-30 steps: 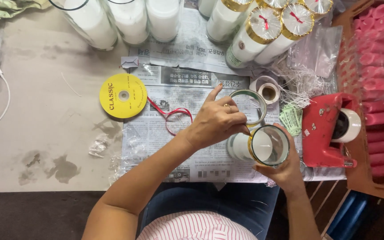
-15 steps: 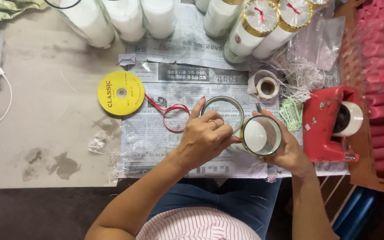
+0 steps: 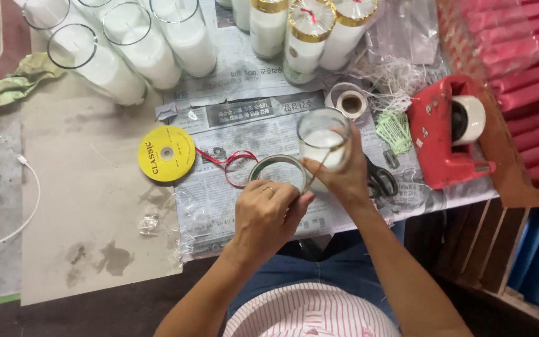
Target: Applying decorative gold ribbons and brand labels to glass candle jars using scissors and tape.
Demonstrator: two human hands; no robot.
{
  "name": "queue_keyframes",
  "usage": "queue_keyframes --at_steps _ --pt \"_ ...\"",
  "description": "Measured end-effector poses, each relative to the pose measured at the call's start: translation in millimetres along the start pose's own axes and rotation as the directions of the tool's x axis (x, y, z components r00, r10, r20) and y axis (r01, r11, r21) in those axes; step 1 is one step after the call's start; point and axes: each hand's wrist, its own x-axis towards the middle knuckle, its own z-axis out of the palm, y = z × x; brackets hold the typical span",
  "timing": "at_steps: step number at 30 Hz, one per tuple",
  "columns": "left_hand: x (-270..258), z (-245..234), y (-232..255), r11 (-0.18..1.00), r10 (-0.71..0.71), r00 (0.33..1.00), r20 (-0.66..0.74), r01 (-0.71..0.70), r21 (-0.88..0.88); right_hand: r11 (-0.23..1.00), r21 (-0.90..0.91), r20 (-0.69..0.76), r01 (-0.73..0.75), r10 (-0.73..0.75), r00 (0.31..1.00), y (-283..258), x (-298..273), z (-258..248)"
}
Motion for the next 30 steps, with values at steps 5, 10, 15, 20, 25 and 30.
queue_keyframes --at_steps 5,10,15,20,25,30 --pt "11 -9 25 1.0 -0.031 0.999 -0.02 0.031 0.005 0.976 0.065 -0.096 0.208 -0.201 0.975 -7 5 24" --pt "15 -11 33 1.0 -0.017 1.0 -0.021 0.018 0.026 0.992 0.046 -0.106 0.118 -0.112 0.988 -2 5 22" --pt "15 -19 30 0.998 0.019 1.0 0.023 -0.02 0.061 0.994 0.089 -0.101 0.071 -0.062 0.993 1 7 15" --pt "25 -10 57 0.995 0.047 0.999 0.024 -0.049 0.084 0.993 0.098 -0.099 0.065 -0.055 0.994 1 7 25" --pt "19 -14 35 0.994 0.033 0.999 0.042 -0.037 0.099 0.993 0.114 -0.106 0.027 -0.014 0.994 3 6 15" --pt "16 -20 9 0.99 0.031 0.999 0.044 -0.037 0.134 0.996 0.087 -0.078 0.02 -0.014 0.997 0 4 11"
